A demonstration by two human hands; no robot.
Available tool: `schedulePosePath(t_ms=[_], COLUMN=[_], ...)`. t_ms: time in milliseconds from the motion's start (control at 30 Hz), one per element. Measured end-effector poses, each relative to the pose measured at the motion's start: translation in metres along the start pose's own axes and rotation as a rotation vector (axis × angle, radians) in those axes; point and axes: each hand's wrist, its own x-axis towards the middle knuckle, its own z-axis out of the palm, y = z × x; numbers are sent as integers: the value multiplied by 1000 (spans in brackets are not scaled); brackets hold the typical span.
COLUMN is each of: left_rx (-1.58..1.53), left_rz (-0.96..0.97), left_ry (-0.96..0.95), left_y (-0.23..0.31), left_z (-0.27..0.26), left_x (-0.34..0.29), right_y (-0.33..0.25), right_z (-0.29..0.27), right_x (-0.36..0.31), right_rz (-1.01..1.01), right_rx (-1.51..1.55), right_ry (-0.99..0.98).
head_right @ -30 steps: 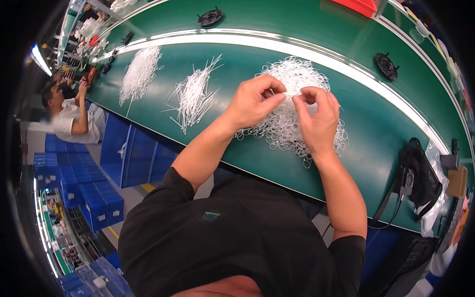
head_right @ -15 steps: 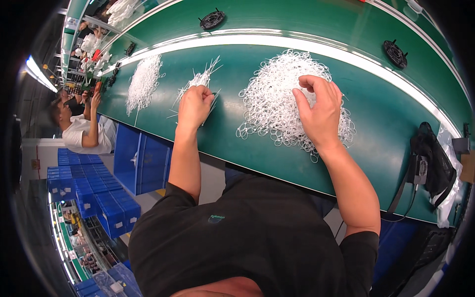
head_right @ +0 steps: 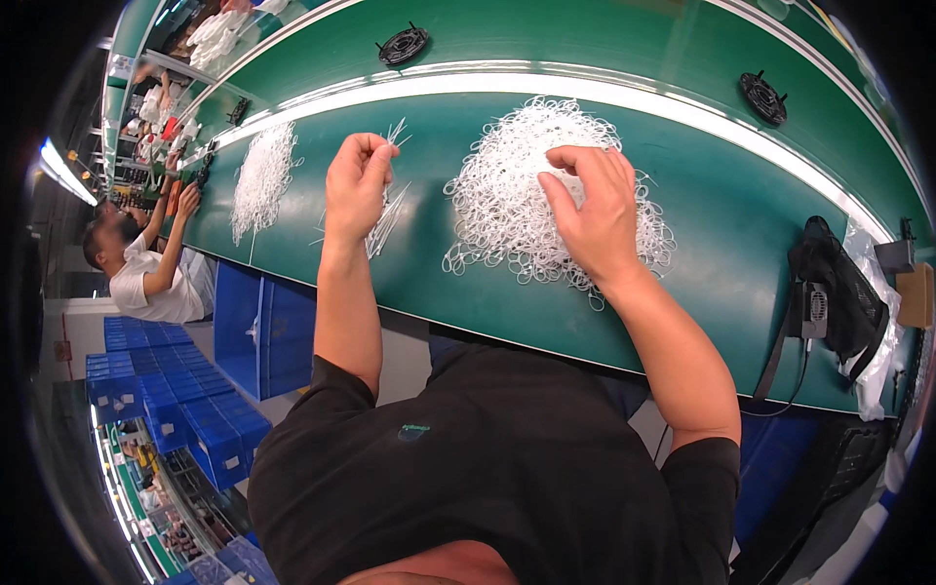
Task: The person repeatedly picks up white plastic cable ties and small white rubber bands from a green workbench. They thread the rubber bands onto the cable ties by hand and place the assembled units into a small white container. The process is repetitive and performed one at a time.
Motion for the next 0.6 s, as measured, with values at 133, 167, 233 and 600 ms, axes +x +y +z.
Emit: schedulePosePath(t_ms=[133, 167, 233, 600], left_rx=[-595, -721, -868, -906], left_rz=[-84, -97, -120, -46], left_ry=[-171, -212, -310, -294], left_y=[29, 33, 38, 52], left_z=[26, 34, 50, 108], left_x=[1, 0, -3, -27], right_y=[-5, -6, -9, -8], right_z=[0, -1, -2, 1], right_x=[1, 2, 4, 0], right_rz=[-100, -127, -152, -23], right_rx=[43, 56, 103, 197], right_ry=[16, 17, 16, 15])
